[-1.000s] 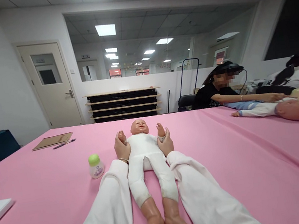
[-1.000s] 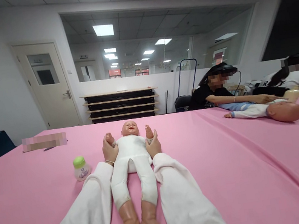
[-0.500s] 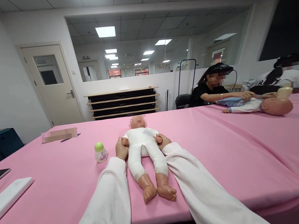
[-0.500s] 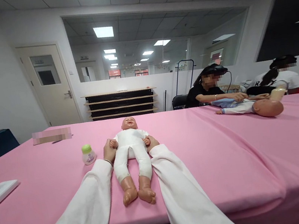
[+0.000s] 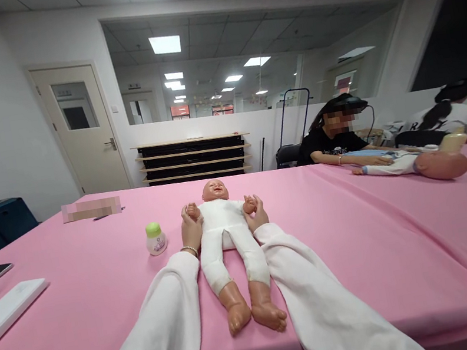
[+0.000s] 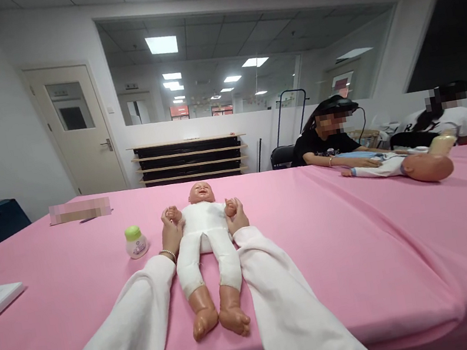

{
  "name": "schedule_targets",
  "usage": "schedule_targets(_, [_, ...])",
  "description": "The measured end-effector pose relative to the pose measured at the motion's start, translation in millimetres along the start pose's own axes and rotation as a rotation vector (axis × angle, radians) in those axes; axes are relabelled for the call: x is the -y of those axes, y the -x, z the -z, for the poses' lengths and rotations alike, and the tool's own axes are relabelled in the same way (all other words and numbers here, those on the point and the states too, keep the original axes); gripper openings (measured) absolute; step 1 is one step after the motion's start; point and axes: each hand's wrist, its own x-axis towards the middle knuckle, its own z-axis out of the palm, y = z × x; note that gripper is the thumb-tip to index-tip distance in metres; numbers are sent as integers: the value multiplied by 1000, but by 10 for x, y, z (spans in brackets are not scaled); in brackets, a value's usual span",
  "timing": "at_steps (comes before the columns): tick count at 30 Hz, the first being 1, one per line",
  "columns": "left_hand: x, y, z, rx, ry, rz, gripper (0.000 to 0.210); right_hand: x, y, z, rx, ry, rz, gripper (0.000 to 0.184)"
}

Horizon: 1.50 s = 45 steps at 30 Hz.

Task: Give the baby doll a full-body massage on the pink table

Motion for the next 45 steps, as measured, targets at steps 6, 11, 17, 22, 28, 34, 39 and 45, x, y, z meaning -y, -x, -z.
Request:
schedule_targets(6, [24,-286,-222,-39,-73,3,51,-16,-265,-240,-95,-17,63,63])
schedule_targets(11, [113,-596,-409,-95,-138,-34,38,-137,-534,-367,-177,117,19,53])
schedule_targets(17, [321,-888,-586,23,-235,-32,26,-414,-781,-485,17,188,-86,45])
schedule_targets(22, [437,-973,-646,118,-315,119,33,-496,-844,-530,177,245,-150,42])
schedule_targets(28, [476,-967,-609,202,-336,204,40,-492,-809,-509,251,288,-127,43])
schedule_targets(34, [365,-754,-520,-50,-220,-9,52,-358,-611,-433,56,256,-33,63])
schedule_targets(39, [221,-509,-409,-180,-128,-67,65,-290,-405,-326,-87,197,-34,72])
schedule_targets(45, [144,-255,-248,-149,-116,31,78,-324,-173,-132,-76,126,-104,82])
